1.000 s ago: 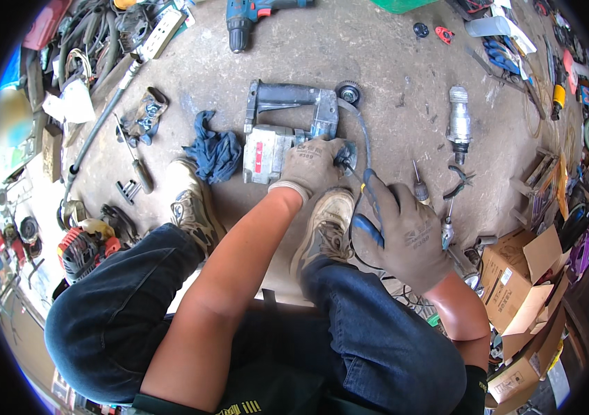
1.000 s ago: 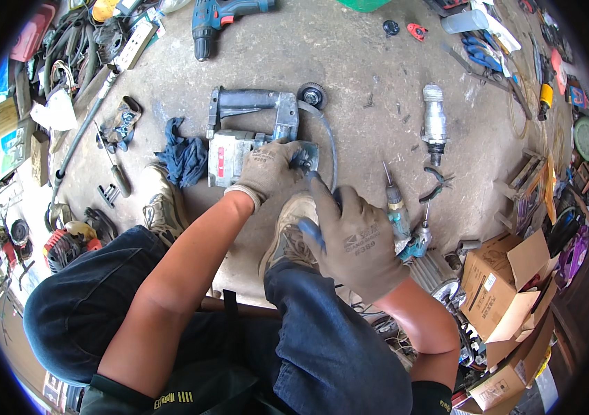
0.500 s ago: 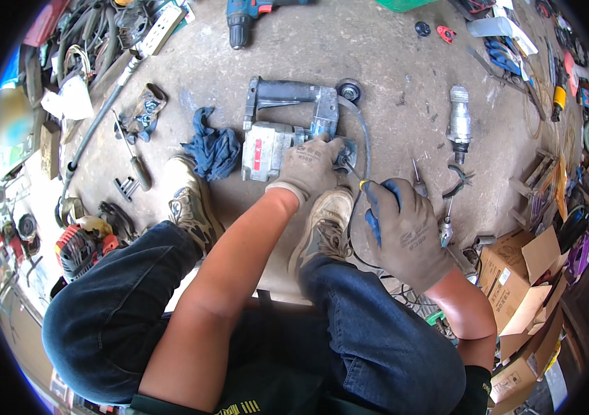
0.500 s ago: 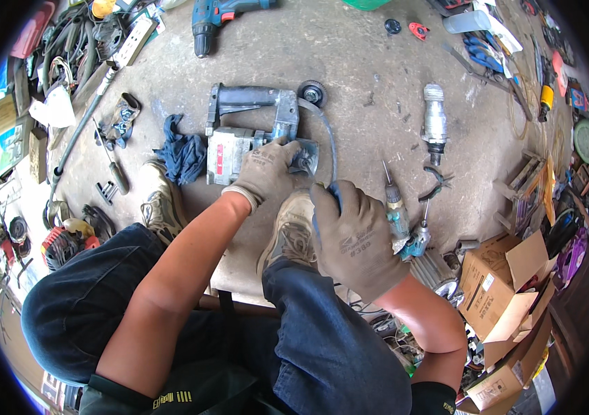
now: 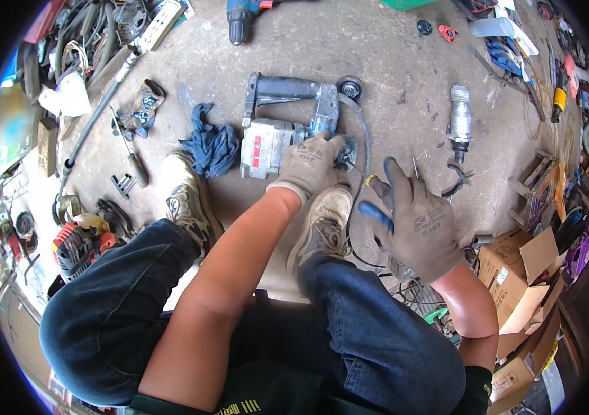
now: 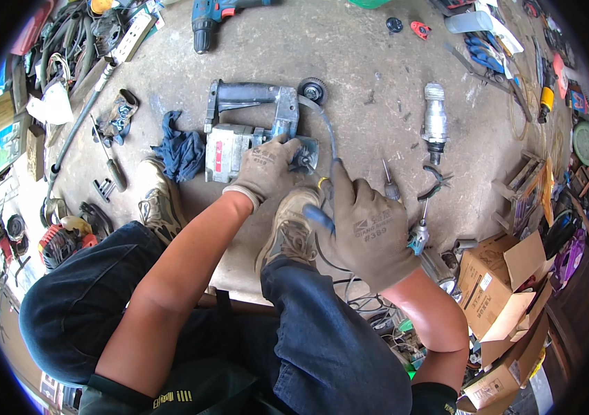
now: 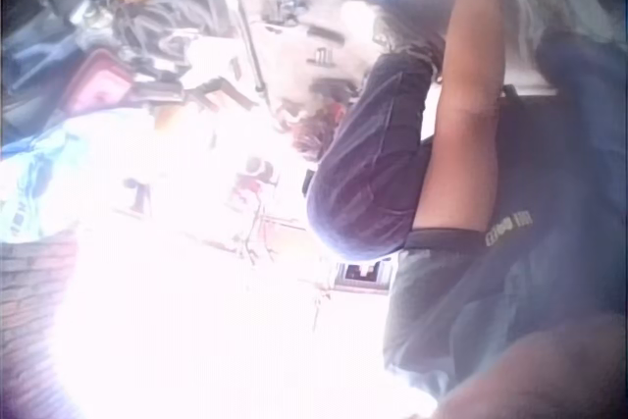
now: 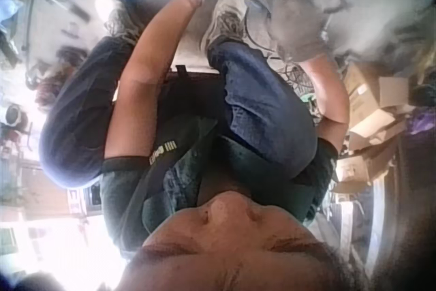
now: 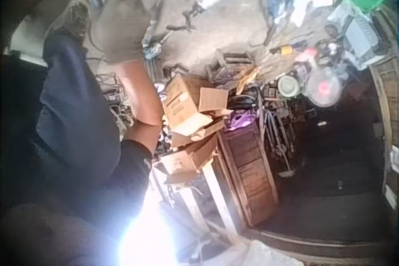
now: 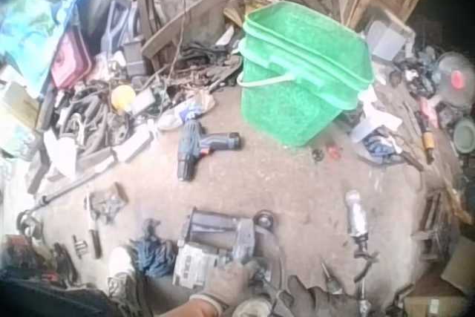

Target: The person disassembles a blue power tool using a cordless drill and a screwdriver, removes screws, and wipes internal components with a blue cloth. The person then reassembles the tool and cleans a separate cylindrical metal part.

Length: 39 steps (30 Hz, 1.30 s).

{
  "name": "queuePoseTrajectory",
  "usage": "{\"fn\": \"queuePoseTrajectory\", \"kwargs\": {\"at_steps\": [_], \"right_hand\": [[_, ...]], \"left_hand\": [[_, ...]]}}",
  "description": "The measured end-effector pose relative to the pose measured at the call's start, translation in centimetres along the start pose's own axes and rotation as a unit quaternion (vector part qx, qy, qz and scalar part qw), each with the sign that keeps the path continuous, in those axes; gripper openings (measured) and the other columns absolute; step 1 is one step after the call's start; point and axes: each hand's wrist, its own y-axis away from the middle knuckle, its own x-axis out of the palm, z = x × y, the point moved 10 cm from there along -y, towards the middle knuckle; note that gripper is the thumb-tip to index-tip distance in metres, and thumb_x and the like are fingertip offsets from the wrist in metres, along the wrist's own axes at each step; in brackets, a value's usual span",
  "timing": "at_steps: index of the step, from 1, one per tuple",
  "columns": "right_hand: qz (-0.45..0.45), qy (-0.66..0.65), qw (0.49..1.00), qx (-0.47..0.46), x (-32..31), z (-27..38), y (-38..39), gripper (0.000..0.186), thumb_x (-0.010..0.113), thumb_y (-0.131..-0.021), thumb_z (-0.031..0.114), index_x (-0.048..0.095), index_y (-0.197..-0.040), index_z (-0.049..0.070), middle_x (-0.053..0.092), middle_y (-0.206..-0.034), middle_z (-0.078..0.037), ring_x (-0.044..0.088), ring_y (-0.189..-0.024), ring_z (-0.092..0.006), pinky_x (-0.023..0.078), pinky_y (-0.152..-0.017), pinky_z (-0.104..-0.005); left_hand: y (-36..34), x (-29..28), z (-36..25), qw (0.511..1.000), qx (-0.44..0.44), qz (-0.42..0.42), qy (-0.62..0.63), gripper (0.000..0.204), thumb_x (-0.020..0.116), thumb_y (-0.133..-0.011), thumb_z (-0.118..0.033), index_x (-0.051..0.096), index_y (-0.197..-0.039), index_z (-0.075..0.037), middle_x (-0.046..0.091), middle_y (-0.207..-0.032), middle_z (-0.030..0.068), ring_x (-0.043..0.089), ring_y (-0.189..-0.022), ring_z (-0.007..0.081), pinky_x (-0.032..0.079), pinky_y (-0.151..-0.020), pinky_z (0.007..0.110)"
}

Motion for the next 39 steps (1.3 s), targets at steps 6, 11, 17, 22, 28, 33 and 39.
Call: {"fn": "queuePoseTrajectory", "kwargs": {"at_steps": [6,11,17,22,28,33,39], "right_hand": [[0.026,0.036,0.999,-0.016,0.6,0.4,0.0,0.051,0.069,-0.088,0.030,0.059,-0.126,-0.002,0.063,-0.087,-0.014,0.068,-0.070,-0.0262,0.054,-0.064,-0.0371],[-0.020,0.018,0.995,-0.092,-1.0,1.9,-0.3,0.048,0.070,-0.086,0.030,0.061,-0.122,0.000,0.062,-0.098,-0.013,0.066,-0.082,-0.0256,0.052,-0.077,-0.0407],[0.018,0.058,0.997,-0.057,-0.4,1.3,-0.3,0.054,0.071,-0.082,0.030,0.060,-0.125,-0.001,0.060,-0.093,-0.011,0.064,-0.077,-0.0239,0.050,-0.070,-0.0380],[0.076,0.072,0.994,0.006,0.1,0.6,-0.4,0.046,0.069,-0.081,0.028,0.062,-0.118,0.001,0.060,-0.086,-0.010,0.064,-0.074,-0.0213,0.049,-0.066,-0.0368],[-0.048,0.117,0.962,-0.242,-0.6,4.8,-0.3,0.019,0.061,-0.080,0.021,0.064,-0.092,0.007,0.058,-0.095,-0.012,0.060,-0.084,-0.0235,0.047,-0.078,-0.0371],[-0.014,0.137,0.979,-0.151,-0.5,3.5,-0.5,0.027,0.064,-0.080,0.024,0.066,-0.101,0.006,0.057,-0.093,-0.011,0.058,-0.082,-0.0232,0.047,-0.079,-0.0363],[-0.028,0.030,0.987,-0.158,-1.7,3.4,-1.2,0.043,0.067,-0.086,0.030,0.063,-0.120,0.002,0.063,-0.098,-0.014,0.066,-0.084,-0.0239,0.050,-0.073,-0.0348]], "left_hand": [[0.0,-0.1,-0.1,1.000,0.006,-0.011,-0.002,0.053,0.077,-0.078,-0.026,0.063,-0.128,-0.014,0.062,-0.127,0.0163,0.065,-0.116,0.0344,0.053,-0.097,0.046],[0.0,-0.1,-0.1,1.000,0.002,-0.006,-0.001,0.055,0.078,-0.077,-0.027,0.063,-0.128,-0.014,0.062,-0.128,0.0168,0.065,-0.116,0.0346,0.053,-0.097,0.046],[-0.2,0.0,0.1,1.000,0.011,-0.012,-0.005,0.055,0.078,-0.077,-0.028,0.063,-0.128,-0.014,0.063,-0.128,0.0166,0.065,-0.116,0.0352,0.053,-0.096,0.047],[-0.2,0.3,0.3,1.000,0.005,-0.014,0.000,0.053,0.078,-0.077,-0.027,0.064,-0.126,-0.014,0.063,-0.127,0.0169,0.065,-0.115,0.0354,0.053,-0.095,0.046],[-0.1,-0.3,-0.3,1.000,0.018,-0.014,0.002,0.049,0.077,-0.078,-0.024,0.065,-0.124,-0.013,0.064,-0.122,0.0165,0.066,-0.111,0.0357,0.054,-0.093,0.047],[-0.1,-0.1,0.0,1.000,0.018,-0.025,0.000,0.050,0.077,-0.078,-0.024,0.064,-0.125,-0.013,0.064,-0.121,0.0165,0.066,-0.111,0.0357,0.054,-0.093,0.047],[-0.2,0.1,0.1,1.000,0.012,-0.021,-0.006,0.050,0.076,-0.080,-0.023,0.063,-0.127,-0.014,0.064,-0.122,0.0158,0.066,-0.112,0.0348,0.054,-0.093,0.047]]}}
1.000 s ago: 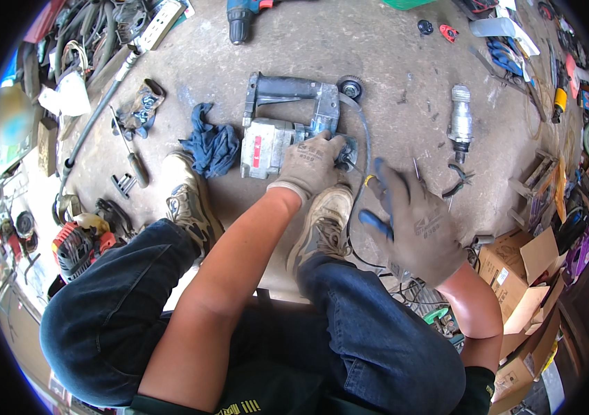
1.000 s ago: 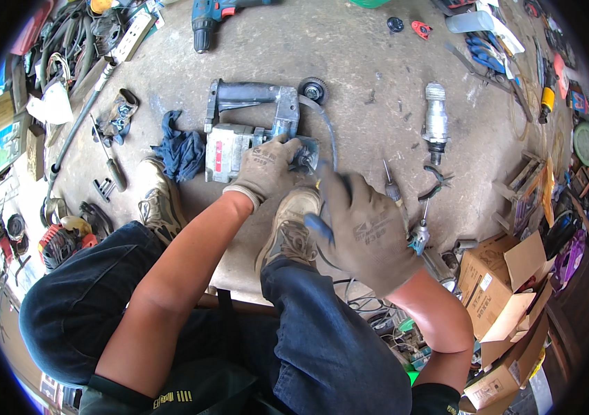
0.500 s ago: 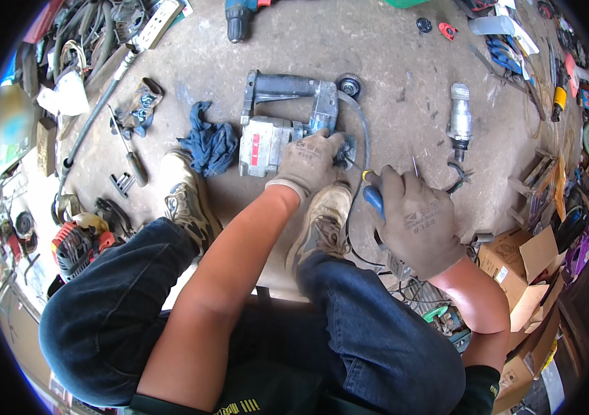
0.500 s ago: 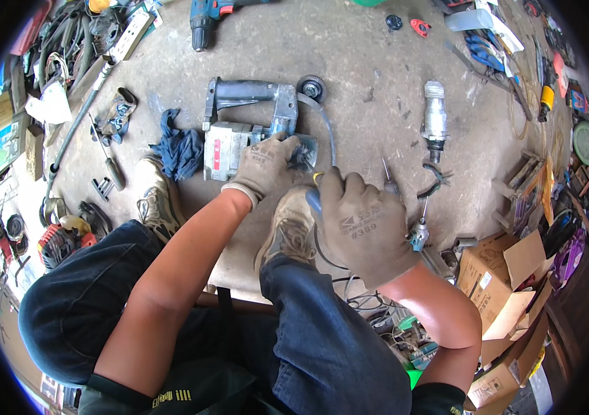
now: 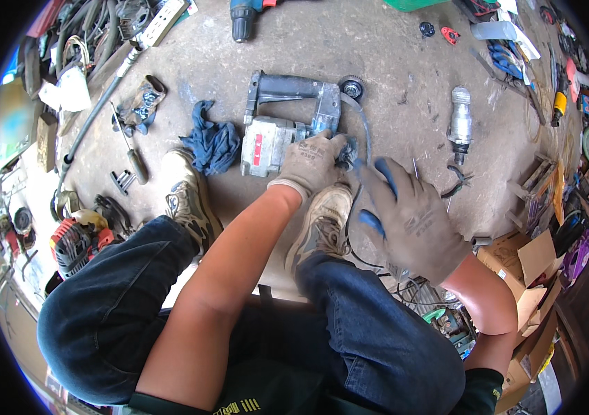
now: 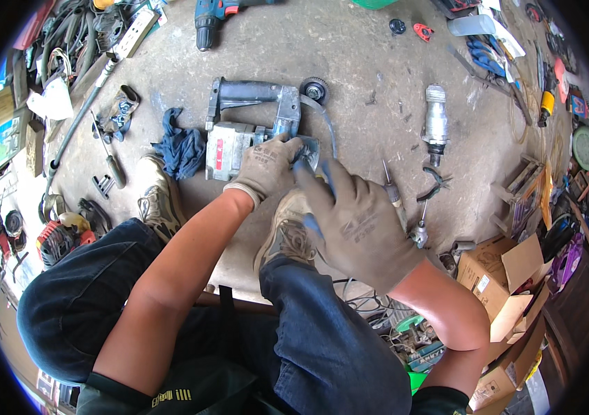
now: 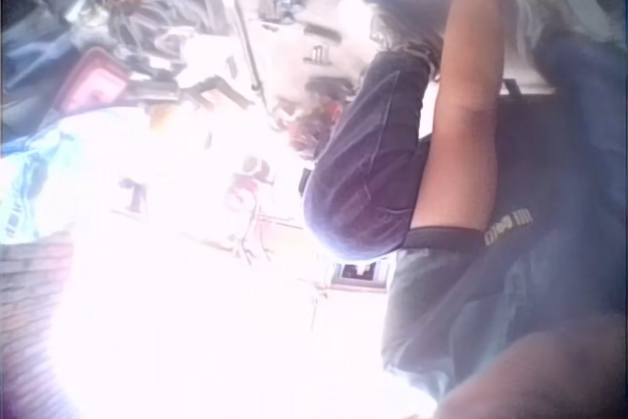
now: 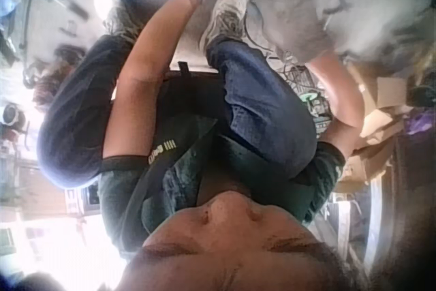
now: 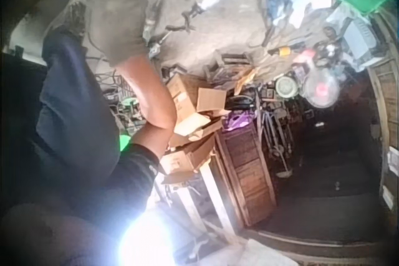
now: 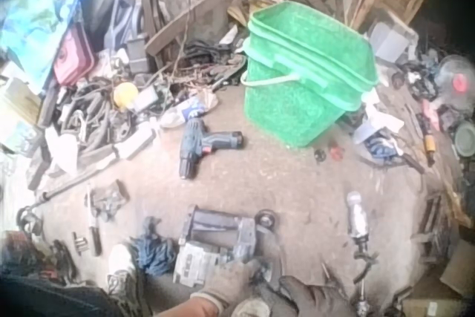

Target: The person disassembles a blue power tool using a cordless drill and a screwdriver, removes screws, and wipes internal components with a blue cloth. The person then reassembles the tool and cleans a separate cylindrical metal part.

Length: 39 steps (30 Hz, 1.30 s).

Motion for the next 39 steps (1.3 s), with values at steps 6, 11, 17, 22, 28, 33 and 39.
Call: {"fn": "queuePoseTrajectory", "kwargs": {"at_steps": [6,11,17,22,28,33,39], "right_hand": [[0.242,0.008,0.957,0.158,3.5,-2.8,0.9,0.047,0.065,-0.091,0.032,0.060,-0.124,-0.002,0.063,-0.099,-0.015,0.067,-0.084,-0.0228,0.052,-0.071,-0.0372],[0.002,0.066,0.997,-0.040,0.7,-0.1,0.0,0.051,0.067,-0.089,0.035,0.061,-0.122,-0.003,0.064,-0.086,-0.011,0.066,-0.071,-0.0206,0.051,-0.063,-0.0348],[0.103,0.023,0.993,0.052,1.4,-1.2,0.4,0.051,0.067,-0.086,0.029,0.060,-0.125,-0.003,0.064,-0.092,-0.014,0.066,-0.080,-0.0235,0.051,-0.069,-0.0367],[0.130,0.013,0.987,0.090,2.3,-1.8,0.9,0.049,0.065,-0.085,0.026,0.061,-0.125,-0.001,0.063,-0.094,-0.014,0.065,-0.080,-0.0261,0.050,-0.072,-0.0388],[0.024,0.097,0.995,-0.020,1.3,-0.1,0.8,0.053,0.066,-0.087,0.033,0.060,-0.126,-0.002,0.064,-0.084,-0.013,0.066,-0.069,-0.0242,0.052,-0.065,-0.0363],[0.066,-0.003,0.996,0.061,1.5,-2.2,1.2,0.054,0.068,-0.084,0.032,0.062,-0.126,-0.001,0.062,-0.087,-0.013,0.065,-0.073,-0.0258,0.052,-0.068,-0.0378],[0.115,-0.050,0.984,0.124,2.7,-3.4,2.3,0.055,0.069,-0.083,0.032,0.061,-0.128,0.000,0.060,-0.089,-0.013,0.066,-0.076,-0.0273,0.051,-0.067,-0.0385]], "left_hand": [[-0.1,0.0,0.0,1.000,0.006,0.002,0.000,0.049,0.076,-0.080,-0.023,0.064,-0.126,-0.014,0.064,-0.120,0.0151,0.066,-0.112,0.0344,0.054,-0.093,0.047],[0.0,-0.1,0.0,1.000,0.008,-0.015,0.011,0.047,0.077,-0.078,-0.024,0.065,-0.123,-0.013,0.065,-0.118,0.0147,0.067,-0.111,0.0340,0.054,-0.092,0.047],[0.0,-0.1,0.2,1.000,0.004,-0.009,0.004,0.048,0.078,-0.077,-0.025,0.065,-0.123,-0.013,0.065,-0.117,0.0146,0.067,-0.110,0.0337,0.054,-0.092,0.046],[0.0,-0.1,0.2,1.000,0.000,-0.003,0.009,0.048,0.077,-0.078,-0.025,0.065,-0.123,-0.014,0.065,-0.118,0.0142,0.067,-0.110,0.0336,0.054,-0.093,0.045],[0.2,-0.5,-0.3,1.000,-0.001,0.004,0.011,0.050,0.077,-0.079,-0.026,0.064,-0.125,-0.015,0.064,-0.120,0.0140,0.066,-0.112,0.0336,0.053,-0.094,0.046],[0.1,-0.3,0.0,1.000,-0.008,-0.004,-0.002,0.050,0.076,-0.079,-0.025,0.064,-0.127,-0.015,0.064,-0.122,0.0132,0.066,-0.113,0.0331,0.053,-0.094,0.046],[-0.1,-0.1,-0.1,1.000,-0.006,0.019,0.004,0.052,0.075,-0.079,-0.023,0.063,-0.129,-0.016,0.064,-0.122,0.0140,0.066,-0.113,0.0339,0.053,-0.094,0.046]]}}
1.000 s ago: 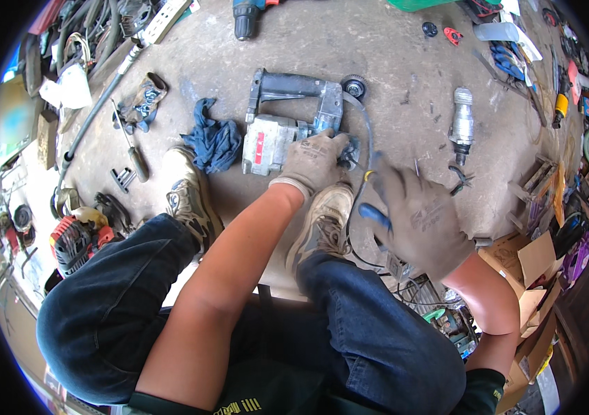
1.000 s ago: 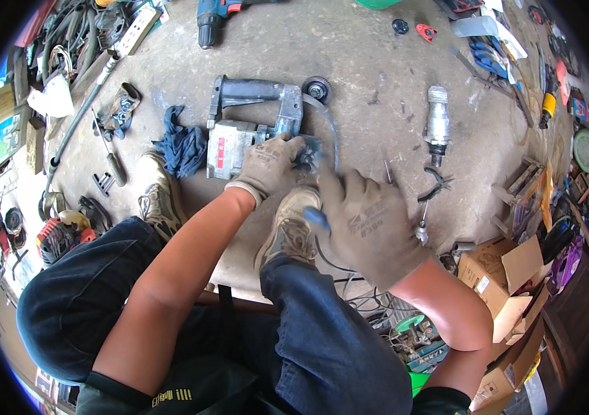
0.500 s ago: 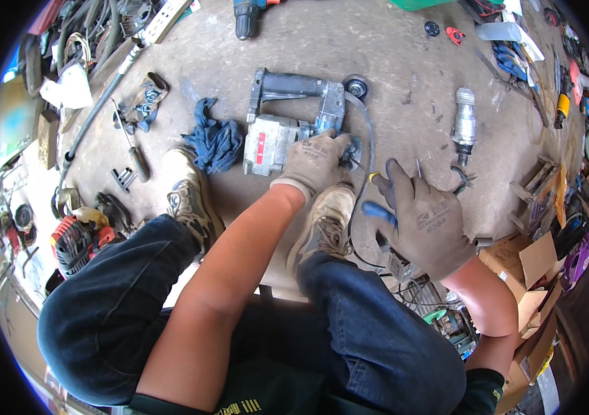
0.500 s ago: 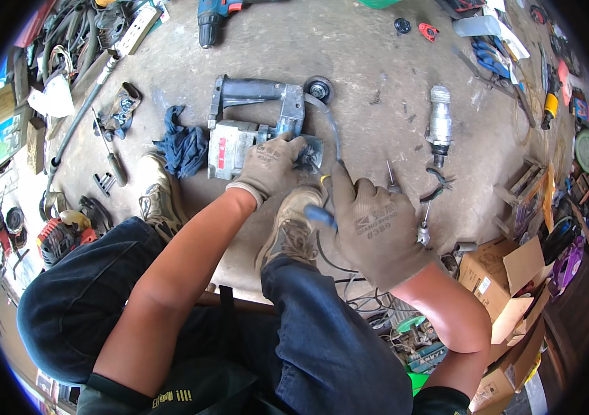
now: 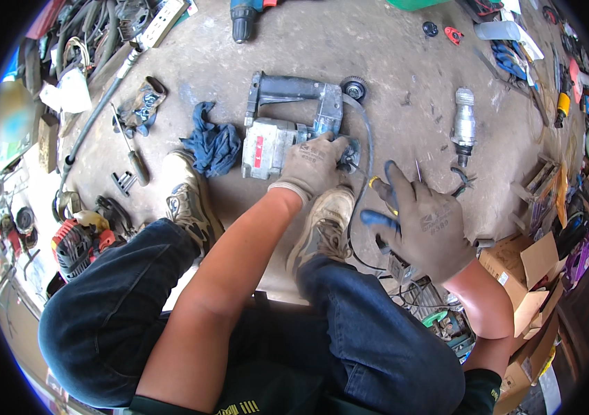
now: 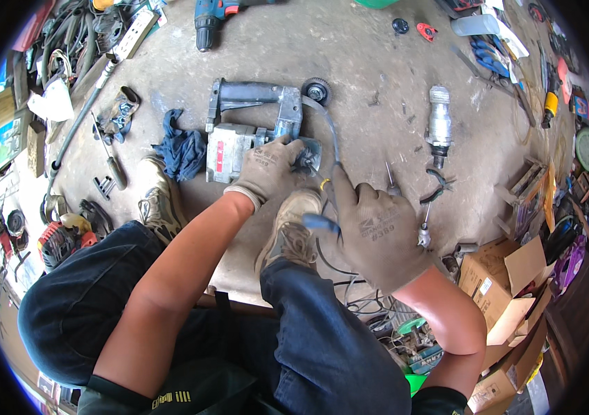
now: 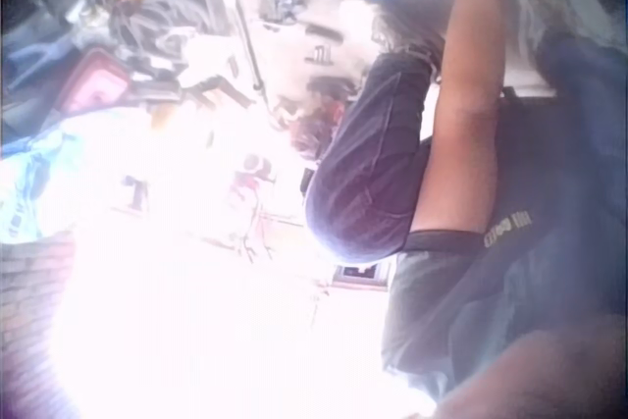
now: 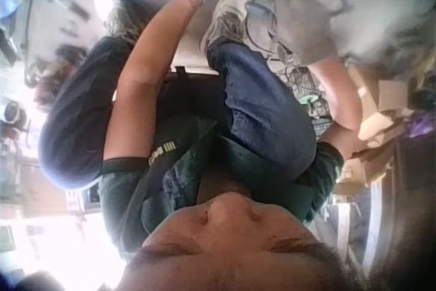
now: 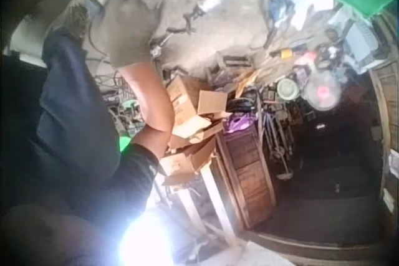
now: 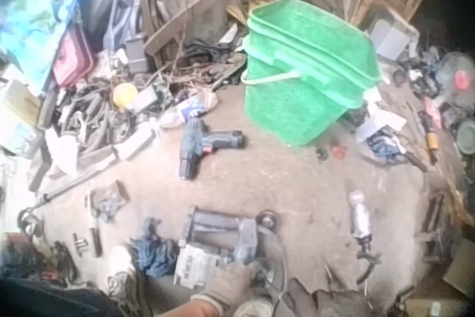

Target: The person disassembles a blue power tool using a cordless drill and a screwdriver, removes screws, and wipes internal components with a blue cloth. The person then reassembles the tool and cleans a separate cylindrical metal part.

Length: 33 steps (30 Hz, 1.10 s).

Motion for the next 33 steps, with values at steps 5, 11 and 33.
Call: {"fn": "queuePoseTrajectory", "kwargs": {"at_steps": [5,11,33], "right_hand": [[-0.024,0.068,0.997,-0.040,0.0,1.1,-0.5,0.060,0.067,-0.089,0.037,0.056,-0.133,-0.002,0.060,-0.091,-0.015,0.067,-0.075,-0.0274,0.053,-0.066,-0.0392],[-0.118,0.072,0.986,-0.091,-1.7,2.0,-0.2,0.053,0.066,-0.089,0.031,0.058,-0.130,-0.001,0.060,-0.085,-0.012,0.067,-0.068,-0.0257,0.053,-0.062,-0.0377],[-0.332,-0.214,0.918,0.036,0.2,-2.9,5.7,0.047,0.081,-0.083,0.016,0.064,-0.125,0.005,0.070,-0.081,-0.012,0.065,-0.060,-0.0251,0.050,-0.053,-0.0351]], "left_hand": [[0.0,0.1,0.0,0.999,0.020,-0.045,-0.003,0.049,0.073,-0.080,-0.021,0.064,-0.127,-0.014,0.064,-0.122,0.0162,0.067,-0.111,0.0349,0.053,-0.093,0.046],[-0.2,0.4,0.3,0.999,0.029,-0.030,0.001,0.055,0.079,-0.078,-0.035,0.063,-0.125,-0.012,0.063,-0.120,0.0174,0.068,-0.105,0.0378,0.054,-0.088,0.050],[-12.0,-12.1,6.5,0.995,0.033,-0.038,-0.081,0.024,0.056,-0.096,-0.010,0.067,-0.113,0.003,0.074,-0.103,0.0176,0.071,-0.090,0.0264,0.056,-0.082,0.037]]}}
